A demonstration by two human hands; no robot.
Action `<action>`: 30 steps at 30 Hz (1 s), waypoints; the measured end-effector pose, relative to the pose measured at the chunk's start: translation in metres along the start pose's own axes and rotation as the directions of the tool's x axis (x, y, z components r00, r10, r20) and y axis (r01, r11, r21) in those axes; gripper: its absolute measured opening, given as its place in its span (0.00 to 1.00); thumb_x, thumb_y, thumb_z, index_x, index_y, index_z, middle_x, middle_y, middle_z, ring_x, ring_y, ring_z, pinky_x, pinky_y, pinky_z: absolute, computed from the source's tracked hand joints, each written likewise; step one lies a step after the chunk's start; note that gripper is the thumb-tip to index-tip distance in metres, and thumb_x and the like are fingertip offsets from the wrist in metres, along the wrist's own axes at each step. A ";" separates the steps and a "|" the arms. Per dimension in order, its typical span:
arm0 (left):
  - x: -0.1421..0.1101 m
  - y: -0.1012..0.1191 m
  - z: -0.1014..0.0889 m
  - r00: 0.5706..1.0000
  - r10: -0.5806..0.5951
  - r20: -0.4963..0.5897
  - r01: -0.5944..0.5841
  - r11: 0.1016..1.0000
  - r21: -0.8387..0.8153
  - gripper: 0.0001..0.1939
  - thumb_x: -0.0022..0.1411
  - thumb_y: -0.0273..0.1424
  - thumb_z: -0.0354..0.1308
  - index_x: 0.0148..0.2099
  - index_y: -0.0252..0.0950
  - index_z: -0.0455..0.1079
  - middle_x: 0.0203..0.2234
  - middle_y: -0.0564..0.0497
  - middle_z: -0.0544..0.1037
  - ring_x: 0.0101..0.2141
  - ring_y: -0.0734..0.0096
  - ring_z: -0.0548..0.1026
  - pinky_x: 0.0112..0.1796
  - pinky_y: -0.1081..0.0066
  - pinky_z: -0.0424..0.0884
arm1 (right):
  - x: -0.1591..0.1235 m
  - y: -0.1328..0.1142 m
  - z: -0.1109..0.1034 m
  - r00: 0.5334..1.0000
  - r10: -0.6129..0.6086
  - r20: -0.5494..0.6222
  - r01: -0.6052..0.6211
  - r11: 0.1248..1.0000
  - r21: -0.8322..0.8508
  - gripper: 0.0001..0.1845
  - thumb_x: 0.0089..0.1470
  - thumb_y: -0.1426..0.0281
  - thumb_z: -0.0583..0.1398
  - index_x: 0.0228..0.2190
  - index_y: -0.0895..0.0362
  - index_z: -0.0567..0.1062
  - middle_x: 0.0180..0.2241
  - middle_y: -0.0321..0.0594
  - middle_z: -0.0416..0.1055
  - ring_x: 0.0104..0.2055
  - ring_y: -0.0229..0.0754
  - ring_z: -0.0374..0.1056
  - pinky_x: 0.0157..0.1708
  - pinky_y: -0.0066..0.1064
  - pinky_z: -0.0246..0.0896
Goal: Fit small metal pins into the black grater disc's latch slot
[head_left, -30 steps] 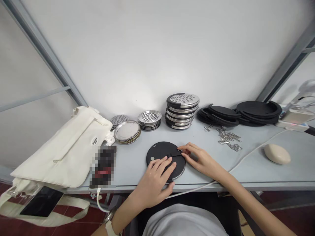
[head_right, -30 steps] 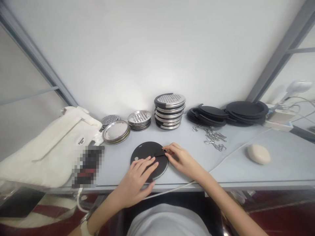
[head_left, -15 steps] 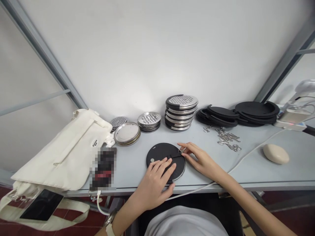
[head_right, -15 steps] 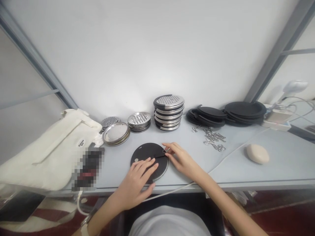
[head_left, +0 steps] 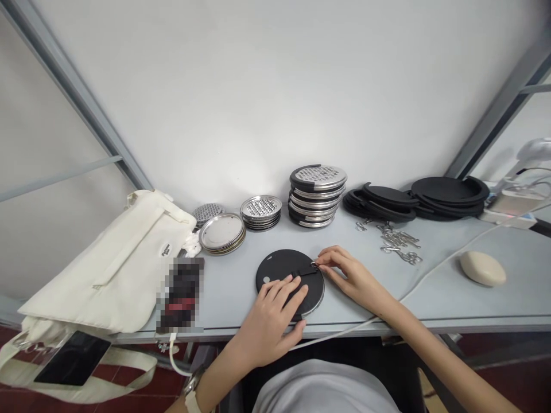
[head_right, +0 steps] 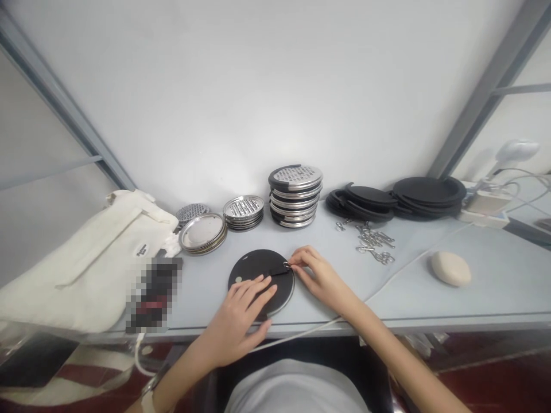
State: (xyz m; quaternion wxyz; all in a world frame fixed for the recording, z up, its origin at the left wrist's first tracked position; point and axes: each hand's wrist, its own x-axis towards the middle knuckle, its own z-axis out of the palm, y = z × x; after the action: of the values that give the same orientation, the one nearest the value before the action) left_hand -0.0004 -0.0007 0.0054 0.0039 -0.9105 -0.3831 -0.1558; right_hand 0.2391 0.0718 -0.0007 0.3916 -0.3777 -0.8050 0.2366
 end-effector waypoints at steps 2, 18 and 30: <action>0.000 0.000 0.000 1.000 0.005 -0.001 -0.005 1.000 -0.005 0.28 0.66 0.32 0.50 0.67 0.35 0.53 0.64 0.46 0.58 0.63 0.60 0.54 0.59 0.55 0.56 | 0.001 -0.001 0.000 1.000 0.006 0.001 -0.006 1.000 -0.007 0.07 0.63 0.71 0.52 0.36 0.54 0.70 0.39 0.44 0.67 0.44 0.45 0.67 0.46 0.38 0.63; 0.001 -0.001 -0.001 1.000 0.013 -0.010 -0.013 1.000 0.000 0.28 0.66 0.32 0.50 0.66 0.34 0.53 0.63 0.44 0.59 0.63 0.58 0.55 0.59 0.55 0.56 | -0.001 -0.006 -0.001 0.996 0.086 0.032 -0.085 0.996 -0.036 0.06 0.64 0.68 0.52 0.36 0.54 0.69 0.34 0.41 0.70 0.35 0.43 0.68 0.38 0.34 0.64; 0.000 0.000 0.001 1.000 -0.005 -0.008 0.005 1.000 -0.025 0.27 0.67 0.33 0.49 0.67 0.36 0.54 0.64 0.47 0.58 0.63 0.60 0.54 0.60 0.57 0.53 | 0.000 -0.005 -0.002 0.995 0.083 0.054 -0.083 0.997 0.002 0.13 0.63 0.67 0.52 0.46 0.54 0.72 0.43 0.44 0.76 0.43 0.45 0.73 0.44 0.36 0.67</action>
State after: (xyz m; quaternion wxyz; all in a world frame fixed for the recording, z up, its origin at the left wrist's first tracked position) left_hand -0.0004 -0.0003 0.0045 -0.0065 -0.9089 -0.3833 -0.1642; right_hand 0.2383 0.0689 0.0038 0.3604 -0.4035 -0.7983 0.2645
